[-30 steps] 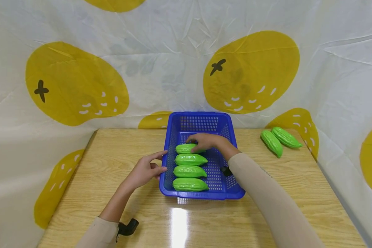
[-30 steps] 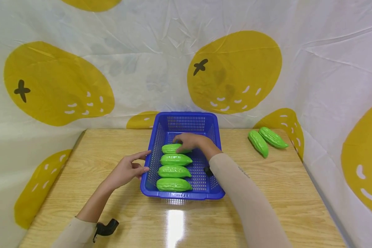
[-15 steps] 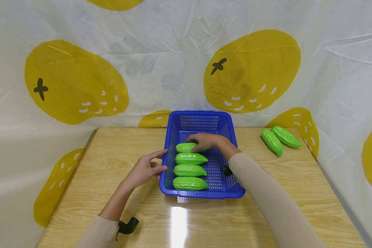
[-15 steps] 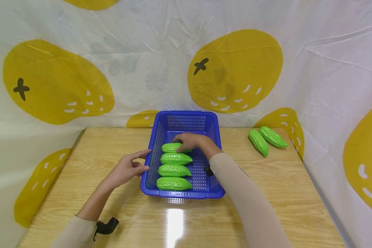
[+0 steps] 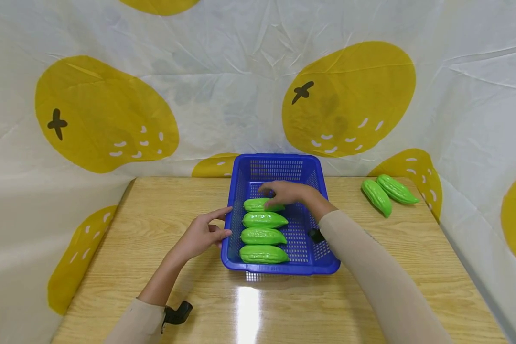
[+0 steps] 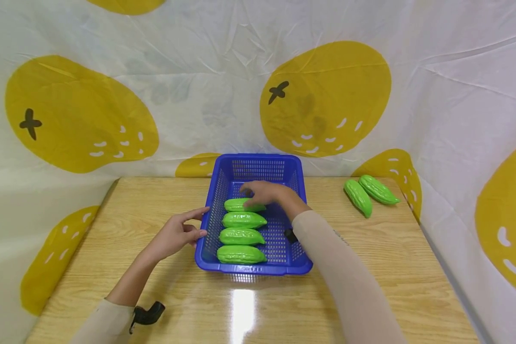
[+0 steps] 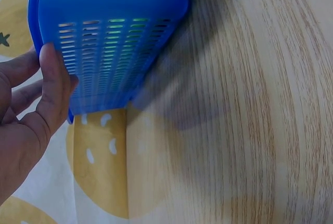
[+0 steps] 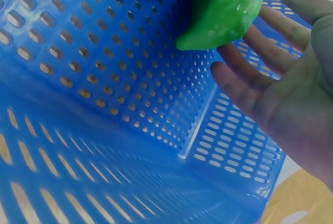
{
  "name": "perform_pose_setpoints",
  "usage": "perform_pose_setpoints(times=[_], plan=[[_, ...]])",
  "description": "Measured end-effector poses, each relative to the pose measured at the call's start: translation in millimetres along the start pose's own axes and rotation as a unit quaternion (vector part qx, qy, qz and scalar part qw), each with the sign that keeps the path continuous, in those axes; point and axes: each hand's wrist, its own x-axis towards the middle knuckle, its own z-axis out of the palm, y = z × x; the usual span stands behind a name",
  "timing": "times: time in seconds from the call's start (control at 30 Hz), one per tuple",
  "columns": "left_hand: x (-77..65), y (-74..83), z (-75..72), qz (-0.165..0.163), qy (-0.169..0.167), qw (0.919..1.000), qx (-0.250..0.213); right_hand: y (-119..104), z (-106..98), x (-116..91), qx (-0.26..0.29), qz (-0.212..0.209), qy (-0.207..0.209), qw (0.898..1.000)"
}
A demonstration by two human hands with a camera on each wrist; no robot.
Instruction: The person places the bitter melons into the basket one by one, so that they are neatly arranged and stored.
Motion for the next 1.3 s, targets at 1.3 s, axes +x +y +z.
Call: perform_pose_setpoints(times=[1.3], plan=[[-0.8, 2.7, 2.3, -0.007, 0.001, 1.0000, 0.006, -0.5, -52.3, -143.2, 0.082, -0.032, 0.263, 0.961]])
